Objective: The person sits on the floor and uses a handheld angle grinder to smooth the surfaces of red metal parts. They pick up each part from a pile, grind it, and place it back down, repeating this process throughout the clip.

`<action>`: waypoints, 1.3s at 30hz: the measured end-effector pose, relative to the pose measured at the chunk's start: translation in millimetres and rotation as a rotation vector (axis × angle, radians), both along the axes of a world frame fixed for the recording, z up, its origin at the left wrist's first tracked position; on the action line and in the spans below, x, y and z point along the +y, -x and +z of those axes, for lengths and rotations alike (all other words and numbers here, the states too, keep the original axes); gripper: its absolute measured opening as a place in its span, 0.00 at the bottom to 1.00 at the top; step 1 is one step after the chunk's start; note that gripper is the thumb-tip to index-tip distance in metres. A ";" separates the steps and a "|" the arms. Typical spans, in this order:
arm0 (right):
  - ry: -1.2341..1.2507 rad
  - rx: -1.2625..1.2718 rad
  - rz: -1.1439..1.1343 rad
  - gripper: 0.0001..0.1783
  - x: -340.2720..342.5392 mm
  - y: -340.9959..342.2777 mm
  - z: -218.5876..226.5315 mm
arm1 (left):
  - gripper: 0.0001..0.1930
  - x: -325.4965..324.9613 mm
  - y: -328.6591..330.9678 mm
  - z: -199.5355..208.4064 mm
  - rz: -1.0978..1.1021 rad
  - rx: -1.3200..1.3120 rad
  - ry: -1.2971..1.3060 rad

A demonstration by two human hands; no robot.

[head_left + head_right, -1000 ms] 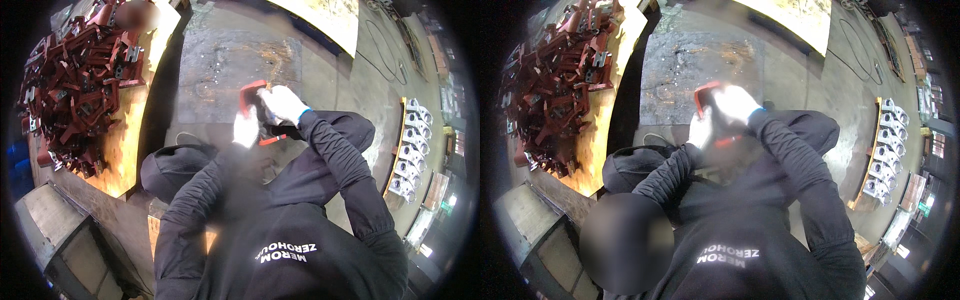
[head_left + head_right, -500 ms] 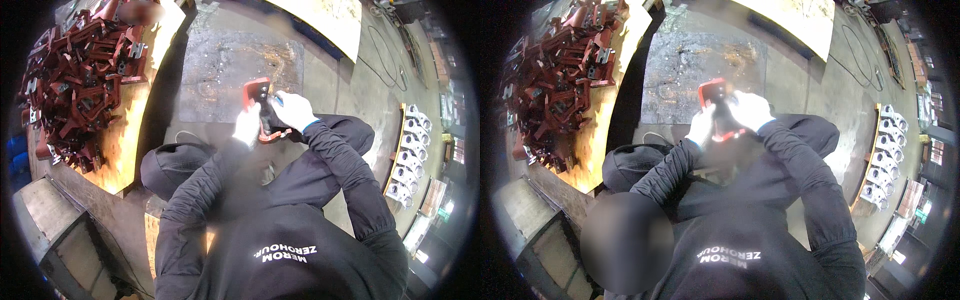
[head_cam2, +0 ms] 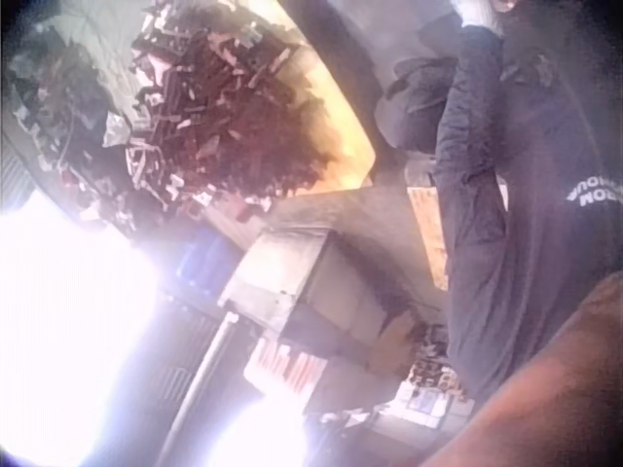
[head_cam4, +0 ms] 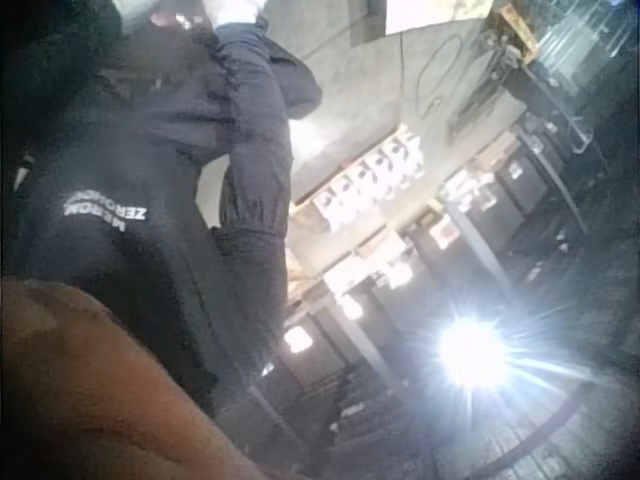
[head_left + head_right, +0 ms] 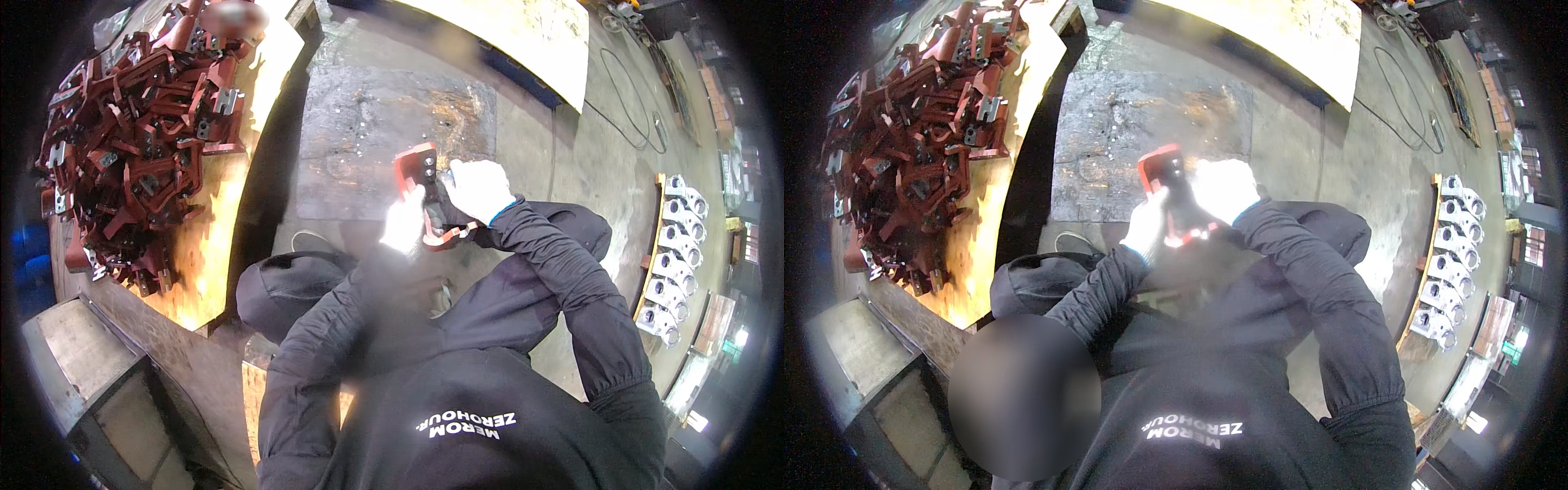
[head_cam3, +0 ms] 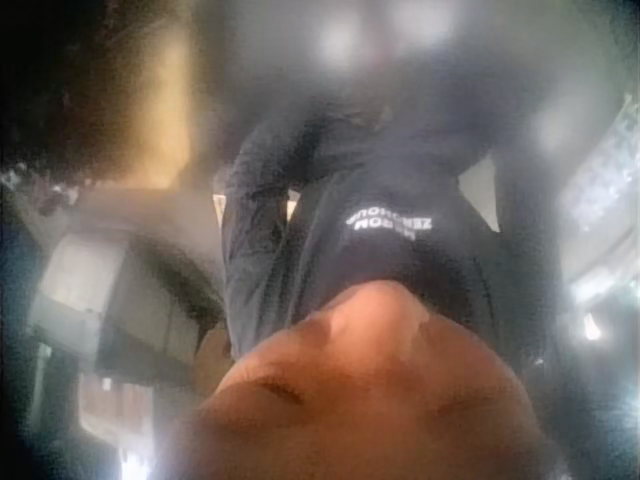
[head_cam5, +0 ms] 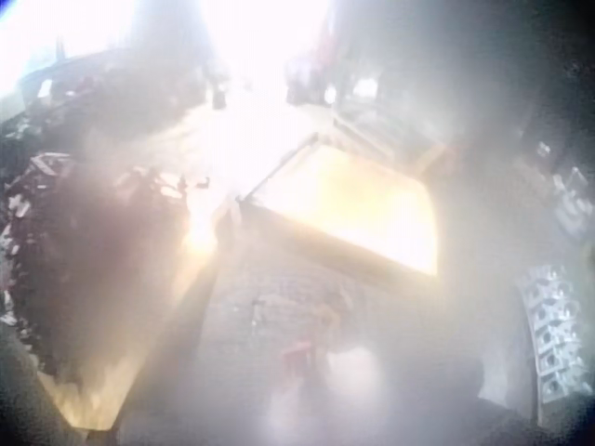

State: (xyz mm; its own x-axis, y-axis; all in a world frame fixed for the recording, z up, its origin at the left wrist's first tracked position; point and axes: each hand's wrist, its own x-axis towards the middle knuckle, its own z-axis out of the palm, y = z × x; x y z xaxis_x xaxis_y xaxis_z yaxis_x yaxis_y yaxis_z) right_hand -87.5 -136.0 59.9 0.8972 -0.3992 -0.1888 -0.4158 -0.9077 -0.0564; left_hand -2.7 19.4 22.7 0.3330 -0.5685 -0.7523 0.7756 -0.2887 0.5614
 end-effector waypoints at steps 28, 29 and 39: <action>-0.918 -0.305 -0.220 0.26 9.2 22.5 -28.2 | 0.13 5.5 15.6 10.3 0.016 -0.057 0.062; -0.882 -0.307 -0.220 0.25 5.1 26.0 -27.8 | 0.13 6.6 17.1 5.5 0.027 -0.083 0.081; -0.643 -0.091 -0.449 0.24 9.8 23.9 -18.5 | 0.15 -2.2 6.2 14.4 0.284 0.352 0.253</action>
State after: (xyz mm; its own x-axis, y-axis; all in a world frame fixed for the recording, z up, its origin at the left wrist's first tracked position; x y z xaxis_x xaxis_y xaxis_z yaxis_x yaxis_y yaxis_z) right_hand -111.5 -126.1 41.4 0.6989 -0.5646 -0.4391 -0.7035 -0.4316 -0.5647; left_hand -8.8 17.2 37.1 0.2515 -0.6711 -0.6973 0.9582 0.0713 0.2770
